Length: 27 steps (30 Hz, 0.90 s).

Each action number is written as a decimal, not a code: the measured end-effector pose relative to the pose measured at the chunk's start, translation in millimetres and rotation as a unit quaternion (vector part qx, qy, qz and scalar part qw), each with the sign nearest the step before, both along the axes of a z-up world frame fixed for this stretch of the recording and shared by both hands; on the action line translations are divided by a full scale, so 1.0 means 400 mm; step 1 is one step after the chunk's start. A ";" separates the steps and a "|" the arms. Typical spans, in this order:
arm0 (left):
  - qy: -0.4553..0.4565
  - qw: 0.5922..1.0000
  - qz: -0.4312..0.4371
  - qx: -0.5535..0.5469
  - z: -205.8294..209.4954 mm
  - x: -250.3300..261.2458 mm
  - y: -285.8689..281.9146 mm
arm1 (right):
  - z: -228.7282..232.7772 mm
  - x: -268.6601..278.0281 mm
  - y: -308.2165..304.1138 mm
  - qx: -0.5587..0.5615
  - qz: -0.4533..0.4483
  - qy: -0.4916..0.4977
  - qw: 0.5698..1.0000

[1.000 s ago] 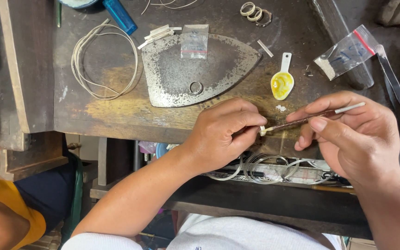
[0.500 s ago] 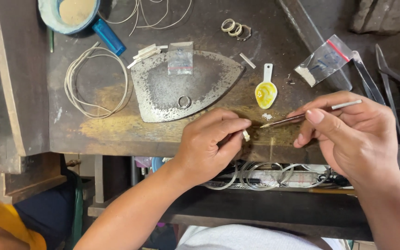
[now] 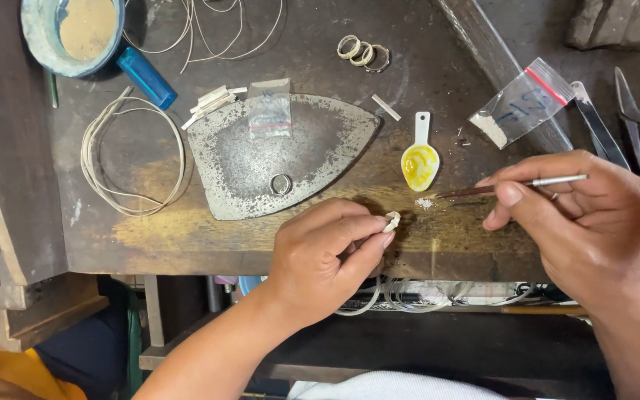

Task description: Applying flux paste to a small jewelry ring at a workbench in preparation for soldering.

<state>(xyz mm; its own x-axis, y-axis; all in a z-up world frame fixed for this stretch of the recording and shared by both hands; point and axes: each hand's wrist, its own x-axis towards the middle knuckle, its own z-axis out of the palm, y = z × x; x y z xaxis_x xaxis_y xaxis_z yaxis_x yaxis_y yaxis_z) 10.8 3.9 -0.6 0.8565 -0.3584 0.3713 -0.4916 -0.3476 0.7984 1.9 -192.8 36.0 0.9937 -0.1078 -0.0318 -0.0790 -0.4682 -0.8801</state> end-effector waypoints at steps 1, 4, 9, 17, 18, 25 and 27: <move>0.000 1.000 0.001 -0.006 0.001 0.000 -0.001 | 0.005 0.001 0.003 -0.005 -0.002 0.006 1.000; -0.002 1.000 -0.002 -0.007 0.002 0.002 0.000 | 0.003 0.000 0.005 -0.008 -0.018 0.038 0.999; 0.001 1.000 -0.004 -0.007 0.001 0.002 0.001 | 0.007 0.002 0.006 -0.019 -0.024 0.046 0.998; 0.004 1.000 -0.002 -0.009 0.001 0.001 0.001 | 0.010 0.002 0.006 -0.025 -0.020 0.054 0.998; 0.002 1.000 -0.001 -0.008 0.001 0.001 0.001 | 0.009 0.002 0.006 -0.026 -0.018 0.047 0.998; 0.000 1.000 -0.003 -0.012 -0.001 0.000 0.001 | 0.000 0.001 -0.003 -0.007 -0.009 0.024 1.000; -0.002 1.000 -0.006 -0.015 -0.002 0.001 0.001 | 0.002 0.000 -0.002 0.017 -0.022 0.040 0.999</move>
